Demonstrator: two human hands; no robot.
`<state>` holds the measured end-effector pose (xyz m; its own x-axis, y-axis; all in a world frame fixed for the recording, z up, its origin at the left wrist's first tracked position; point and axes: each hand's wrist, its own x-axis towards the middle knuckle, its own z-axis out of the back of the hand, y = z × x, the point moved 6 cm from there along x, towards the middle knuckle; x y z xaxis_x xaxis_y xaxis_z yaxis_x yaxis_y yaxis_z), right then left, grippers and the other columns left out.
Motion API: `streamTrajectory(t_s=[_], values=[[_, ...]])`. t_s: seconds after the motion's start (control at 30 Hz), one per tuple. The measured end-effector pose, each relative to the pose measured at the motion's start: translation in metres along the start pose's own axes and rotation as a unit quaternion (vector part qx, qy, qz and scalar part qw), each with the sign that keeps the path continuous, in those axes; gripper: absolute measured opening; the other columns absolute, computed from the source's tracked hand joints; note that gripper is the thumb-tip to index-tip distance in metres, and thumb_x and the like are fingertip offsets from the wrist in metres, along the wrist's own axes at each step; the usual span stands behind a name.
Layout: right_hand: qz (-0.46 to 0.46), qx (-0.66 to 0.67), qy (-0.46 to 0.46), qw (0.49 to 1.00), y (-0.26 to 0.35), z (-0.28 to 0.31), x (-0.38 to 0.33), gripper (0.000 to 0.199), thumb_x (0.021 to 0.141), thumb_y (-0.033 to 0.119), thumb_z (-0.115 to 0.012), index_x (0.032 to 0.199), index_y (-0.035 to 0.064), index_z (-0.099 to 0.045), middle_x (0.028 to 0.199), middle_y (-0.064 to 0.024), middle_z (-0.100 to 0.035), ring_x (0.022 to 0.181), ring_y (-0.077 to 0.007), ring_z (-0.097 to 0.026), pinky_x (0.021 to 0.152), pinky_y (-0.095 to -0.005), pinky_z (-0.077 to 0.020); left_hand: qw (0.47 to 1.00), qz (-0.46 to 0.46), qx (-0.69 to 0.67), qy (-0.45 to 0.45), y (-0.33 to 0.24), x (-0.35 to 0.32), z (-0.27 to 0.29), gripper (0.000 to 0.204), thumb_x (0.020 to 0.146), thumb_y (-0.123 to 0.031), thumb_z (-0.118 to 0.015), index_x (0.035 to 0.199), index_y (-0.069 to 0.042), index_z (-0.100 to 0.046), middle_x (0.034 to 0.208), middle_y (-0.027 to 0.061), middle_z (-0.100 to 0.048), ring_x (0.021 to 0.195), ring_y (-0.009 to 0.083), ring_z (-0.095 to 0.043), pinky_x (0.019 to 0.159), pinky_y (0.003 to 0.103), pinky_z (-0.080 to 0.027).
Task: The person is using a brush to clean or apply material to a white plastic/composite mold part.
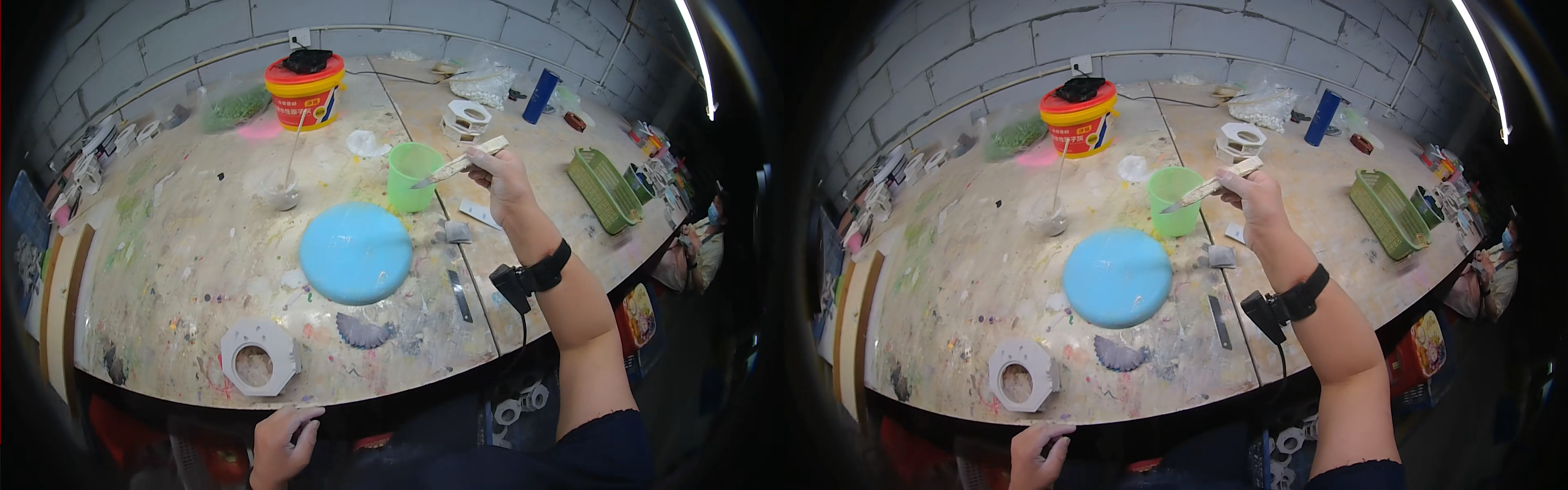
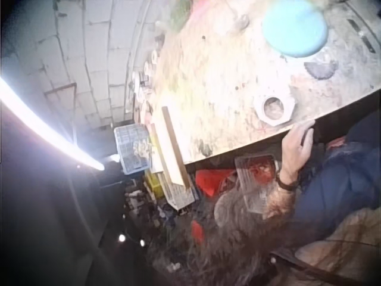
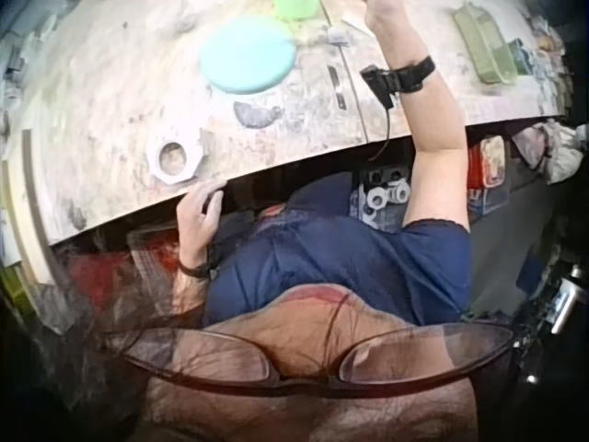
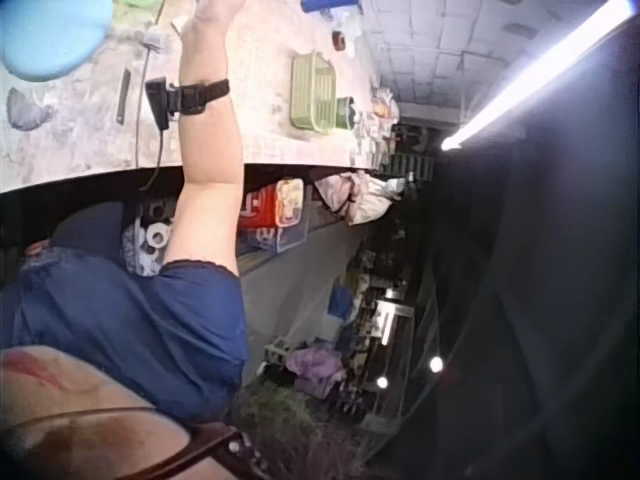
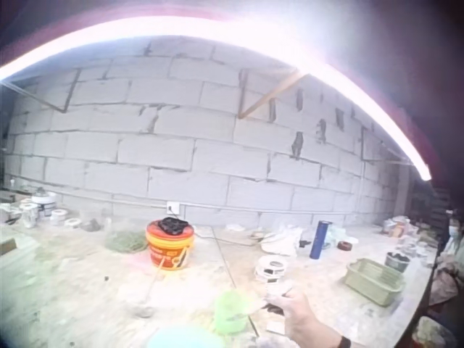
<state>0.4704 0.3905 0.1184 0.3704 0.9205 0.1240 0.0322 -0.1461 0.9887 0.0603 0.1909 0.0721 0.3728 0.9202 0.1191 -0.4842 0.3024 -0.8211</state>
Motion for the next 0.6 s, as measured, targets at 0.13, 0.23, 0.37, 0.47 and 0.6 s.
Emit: streamTrajectory(t_s=[0.13,0.23,0.37,0.47,0.6], values=[[-0.042,0.018,0.027,0.999,-0.003,-0.018,-0.060,0.015,0.086,0.014,-0.067,0.095,0.0025,-0.065,0.083,-0.0073,-0.068,0.069,-0.0121,-0.064,0.068,-0.0243,-0.0494,1.000,-0.010,0.025,-0.008,0.008,-0.006,-0.007,0.018,0.077,-0.001,-0.064,0.095,-0.002,-0.068,0.063,0.0094,-0.049,0.053,0.0222,-0.050,0.051,0.031,-0.039],[-0.021,0.000,0.053,0.998,-0.013,-0.028,-0.096,0.016,0.087,0.013,-0.066,0.098,0.0005,-0.063,0.084,-0.0073,-0.066,0.070,-0.0134,-0.066,0.067,-0.0259,-0.0530,1.000,0.001,0.007,-0.016,0.008,-0.010,-0.008,0.018,0.078,0.000,-0.064,0.095,-0.002,-0.068,0.064,0.0097,-0.051,0.054,0.0219,-0.052,0.051,0.030,-0.040],[0.026,-0.024,0.080,0.996,-0.031,-0.036,-0.128,0.015,0.088,0.009,-0.064,0.100,-0.0001,-0.061,0.085,-0.0071,-0.065,0.073,-0.0154,-0.068,0.065,-0.0256,-0.0548,1.000,0.010,0.000,-0.005,0.013,-0.018,-0.014,0.019,0.078,0.000,-0.064,0.096,-0.003,-0.068,0.066,0.0099,-0.053,0.055,0.0217,-0.053,0.052,0.030,-0.041],[0.055,-0.031,0.098,0.993,-0.037,-0.042,-0.136,0.013,0.089,0.005,-0.063,0.100,0.0009,-0.060,0.086,-0.0070,-0.065,0.075,-0.0153,-0.068,0.067,-0.0247,-0.0546,1.000,0.012,-0.005,-0.005,0.010,-0.021,-0.017,0.018,0.078,0.000,-0.064,0.096,-0.003,-0.068,0.066,0.0099,-0.053,0.056,0.0222,-0.053,0.053,0.030,-0.042],[0.086,-0.058,0.105,0.989,-0.036,-0.049,-0.142,0.010,0.087,0.003,-0.064,0.096,-0.0002,-0.062,0.086,-0.0051,-0.065,0.075,-0.0118,-0.067,0.067,-0.0229,-0.0527,1.000,0.016,-0.006,-0.007,0.011,-0.025,-0.018,0.018,0.079,0.000,-0.063,0.096,-0.003,-0.068,0.066,0.0101,-0.053,0.057,0.0227,-0.054,0.053,0.030,-0.042]])
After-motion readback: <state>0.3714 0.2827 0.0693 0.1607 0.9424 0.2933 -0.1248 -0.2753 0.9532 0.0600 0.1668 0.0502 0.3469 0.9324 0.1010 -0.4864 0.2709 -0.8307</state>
